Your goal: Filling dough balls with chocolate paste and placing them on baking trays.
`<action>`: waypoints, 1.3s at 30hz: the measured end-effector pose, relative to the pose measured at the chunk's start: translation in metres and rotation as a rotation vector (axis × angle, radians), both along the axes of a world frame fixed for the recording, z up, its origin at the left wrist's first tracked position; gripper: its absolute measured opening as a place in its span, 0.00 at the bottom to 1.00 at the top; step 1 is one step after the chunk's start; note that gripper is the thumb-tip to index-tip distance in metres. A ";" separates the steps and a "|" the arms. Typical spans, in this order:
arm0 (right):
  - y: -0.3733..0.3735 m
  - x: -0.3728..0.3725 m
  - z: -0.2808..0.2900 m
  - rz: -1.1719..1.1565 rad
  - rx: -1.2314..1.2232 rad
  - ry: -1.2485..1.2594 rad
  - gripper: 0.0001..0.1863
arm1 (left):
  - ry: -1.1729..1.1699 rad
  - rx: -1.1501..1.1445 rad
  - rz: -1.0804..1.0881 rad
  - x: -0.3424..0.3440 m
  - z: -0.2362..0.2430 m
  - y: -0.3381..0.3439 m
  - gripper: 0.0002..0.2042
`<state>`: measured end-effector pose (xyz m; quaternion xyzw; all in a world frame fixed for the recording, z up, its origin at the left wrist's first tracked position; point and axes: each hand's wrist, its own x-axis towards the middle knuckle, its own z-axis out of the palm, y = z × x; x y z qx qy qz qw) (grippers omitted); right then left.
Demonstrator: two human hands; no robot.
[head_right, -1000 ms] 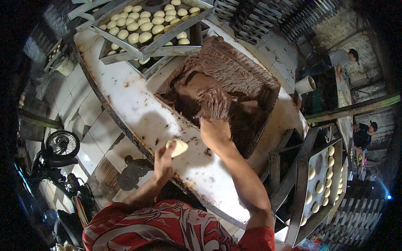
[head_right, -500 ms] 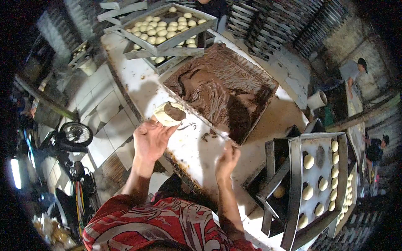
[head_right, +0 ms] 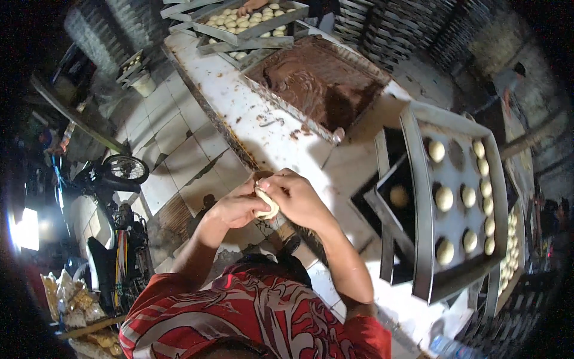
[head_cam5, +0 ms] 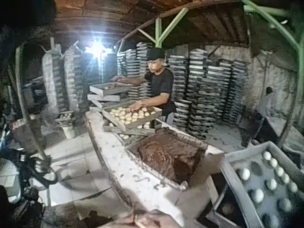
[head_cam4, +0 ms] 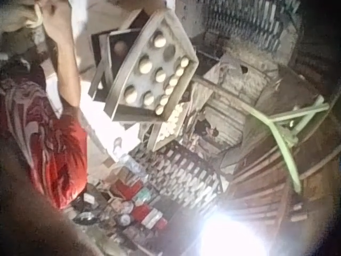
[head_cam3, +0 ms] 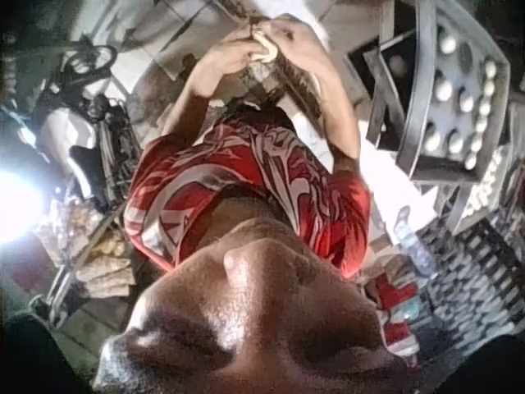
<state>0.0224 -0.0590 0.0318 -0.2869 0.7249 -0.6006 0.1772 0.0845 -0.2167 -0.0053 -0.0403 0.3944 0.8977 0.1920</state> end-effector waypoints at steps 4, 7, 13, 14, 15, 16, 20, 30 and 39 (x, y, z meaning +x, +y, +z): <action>0.012 0.064 -0.016 -0.066 0.188 0.482 0.11 | -0.186 0.052 0.197 0.024 -0.018 0.007 0.21; 0.034 0.093 -0.007 -0.254 0.176 0.254 0.10 | -0.161 -0.035 0.195 0.052 0.016 0.039 0.28; 0.092 0.139 0.004 -0.177 0.275 0.496 0.09 | -0.197 0.127 -0.015 0.079 0.000 0.086 0.24; 0.100 0.154 0.001 -0.220 0.309 0.623 0.12 | -0.253 0.166 0.086 0.083 -0.005 0.100 0.20; 0.110 0.166 0.000 -0.239 0.354 0.726 0.14 | -0.317 0.224 0.119 0.086 -0.011 0.116 0.18; 0.124 0.177 -0.005 -0.271 0.405 0.827 0.16 | -0.382 0.277 0.140 0.088 -0.012 0.136 0.17; 0.214 0.212 -0.023 -0.463 0.570 0.878 0.17 | -0.343 0.315 0.000 0.108 0.017 0.229 0.18; 0.456 0.298 -0.051 -1.071 0.267 0.513 0.14 | 0.016 -0.033 -0.451 0.144 -0.027 0.497 0.12; 0.558 0.261 -0.158 -1.323 0.316 0.271 0.14 | 1.363 -1.386 -0.459 0.130 -0.103 0.556 0.30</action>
